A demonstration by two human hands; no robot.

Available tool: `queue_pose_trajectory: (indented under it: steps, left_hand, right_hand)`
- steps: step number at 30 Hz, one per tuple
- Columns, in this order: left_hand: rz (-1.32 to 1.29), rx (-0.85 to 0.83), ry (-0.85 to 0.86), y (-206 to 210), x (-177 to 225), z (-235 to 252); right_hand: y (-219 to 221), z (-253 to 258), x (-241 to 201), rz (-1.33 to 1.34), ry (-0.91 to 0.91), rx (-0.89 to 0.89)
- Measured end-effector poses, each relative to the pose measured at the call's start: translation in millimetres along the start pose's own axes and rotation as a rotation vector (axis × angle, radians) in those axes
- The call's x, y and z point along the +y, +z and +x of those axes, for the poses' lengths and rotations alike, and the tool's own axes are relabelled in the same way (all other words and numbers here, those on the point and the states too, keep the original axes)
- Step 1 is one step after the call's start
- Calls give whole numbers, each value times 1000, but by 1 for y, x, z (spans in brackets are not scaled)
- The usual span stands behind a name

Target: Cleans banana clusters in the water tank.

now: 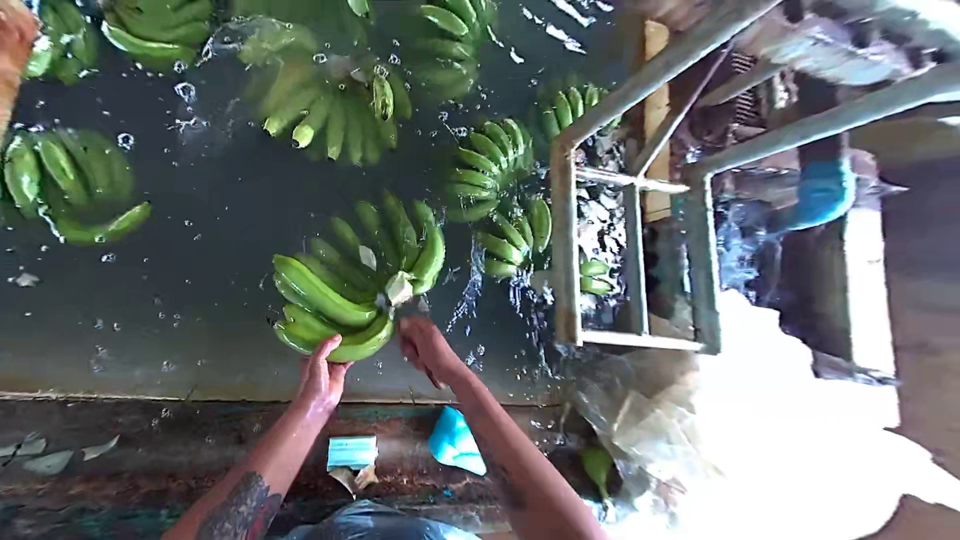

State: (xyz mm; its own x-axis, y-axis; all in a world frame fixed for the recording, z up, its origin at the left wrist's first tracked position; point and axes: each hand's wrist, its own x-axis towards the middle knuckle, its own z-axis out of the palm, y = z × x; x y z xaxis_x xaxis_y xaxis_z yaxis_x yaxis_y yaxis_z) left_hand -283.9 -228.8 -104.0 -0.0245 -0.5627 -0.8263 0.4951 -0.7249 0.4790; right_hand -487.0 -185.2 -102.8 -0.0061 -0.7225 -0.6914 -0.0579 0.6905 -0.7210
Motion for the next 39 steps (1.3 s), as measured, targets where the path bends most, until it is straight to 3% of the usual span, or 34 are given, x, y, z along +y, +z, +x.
queue_pose_trajectory:
  steps: [2, 4, 7, 10, 17, 24, 28, 32, 34, 36, 39]
  left_hand:
    - [85, -57, 29, -19, 13, 19]
    - [113, 32, 90, -33, 19, 33]
    - [104, 285, 213, -18, 17, 56]
    - [155, 419, 288, -12, 27, 74]
    - [159, 365, 272, -34, 48, 75]
    - [137, 347, 273, -48, 38, 74]
    - [150, 345, 284, -49, 35, 73]
    - [184, 316, 316, -50, 33, 82]
    - [225, 275, 339, -53, 39, 91]
    - [237, 226, 331, -62, 54, 95]
    - [280, 169, 128, -95, 85, 75]
  right_hand:
    - [-13, -42, 6, 272, 48, -166]
    - [-21, -63, 19, 396, 80, -104]
    - [-6, -52, 29, 249, 149, -72]
    - [37, -25, 20, 123, 254, -228]
    - [68, 29, 16, 231, 359, -598]
    - [57, 41, 20, 287, 427, -696]
    - [64, 56, 17, 342, 417, -613]
    - [104, 61, 18, 406, 324, -302]
    - [99, 45, 0, 219, 248, -171]
    - [59, -7, -20, 93, 142, 46]
    - [-57, -93, -13, -230, 8, 407]
